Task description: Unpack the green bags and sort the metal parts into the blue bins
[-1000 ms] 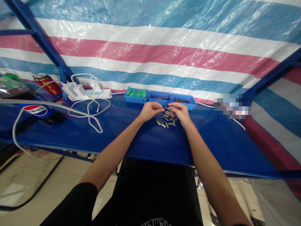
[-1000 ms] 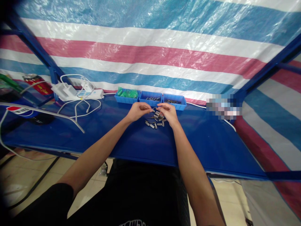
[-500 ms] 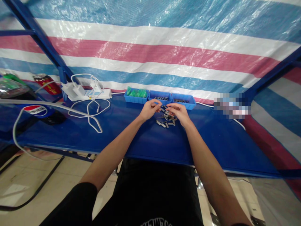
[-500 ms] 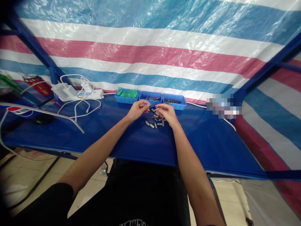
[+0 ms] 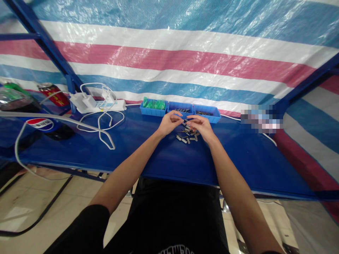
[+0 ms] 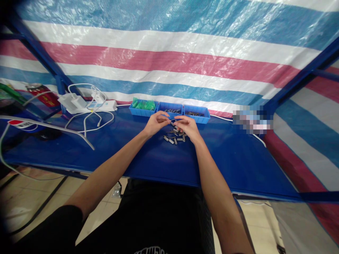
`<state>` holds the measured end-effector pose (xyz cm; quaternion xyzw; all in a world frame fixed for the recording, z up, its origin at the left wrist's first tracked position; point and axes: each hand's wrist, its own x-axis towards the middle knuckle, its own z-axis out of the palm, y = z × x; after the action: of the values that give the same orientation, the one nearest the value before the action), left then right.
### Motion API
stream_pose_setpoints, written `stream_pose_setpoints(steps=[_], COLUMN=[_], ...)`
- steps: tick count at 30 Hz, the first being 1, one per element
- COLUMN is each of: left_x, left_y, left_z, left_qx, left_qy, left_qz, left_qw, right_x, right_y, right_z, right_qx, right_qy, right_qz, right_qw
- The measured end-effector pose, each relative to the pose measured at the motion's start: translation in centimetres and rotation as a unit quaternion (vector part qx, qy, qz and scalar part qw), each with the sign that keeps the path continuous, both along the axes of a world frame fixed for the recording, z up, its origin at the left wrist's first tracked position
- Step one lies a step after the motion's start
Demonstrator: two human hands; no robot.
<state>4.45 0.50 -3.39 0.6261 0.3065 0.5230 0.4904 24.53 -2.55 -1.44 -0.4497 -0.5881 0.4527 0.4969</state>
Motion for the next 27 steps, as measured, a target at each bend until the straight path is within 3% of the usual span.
stream_pose_setpoints(steps=[12, 15, 18, 21, 24, 27], left_x=[0.1, 0.0, -0.4, -0.8, -0.9, -0.9], left_y=[-0.1, -0.4, -0.8, -1.0, -1.0, -0.9], left_z=[-0.2, 0.0, 0.3, 0.6, 0.7, 0.6], left_qx=[0.009, 0.034, 0.089, 0.151, 0.188, 0.191], left_qy=[0.012, 0.068, 0.187, 0.290, 0.343, 0.358], left_qz=[-0.027, 0.010, 0.041, 0.001, -0.033, -0.044], left_qw=[1.000, 0.997, 0.977, 0.945, 0.920, 0.913], right_x=[0.1, 0.3, 0.6, 1.4, 2.3, 3.0], right_y=[0.1, 0.4, 0.9, 1.6, 2.3, 2.6], right_z=[-0.3, -0.5, -0.8, -1.2, -1.6, -1.8], right_qx=[-0.008, -0.004, 0.017, 0.058, 0.085, 0.070], right_qy=[0.018, 0.016, 0.003, -0.003, 0.005, 0.021], right_qz=[0.010, -0.003, -0.051, -0.135, -0.200, -0.218], right_qw=[1.000, 1.000, 0.999, 0.989, 0.976, 0.973])
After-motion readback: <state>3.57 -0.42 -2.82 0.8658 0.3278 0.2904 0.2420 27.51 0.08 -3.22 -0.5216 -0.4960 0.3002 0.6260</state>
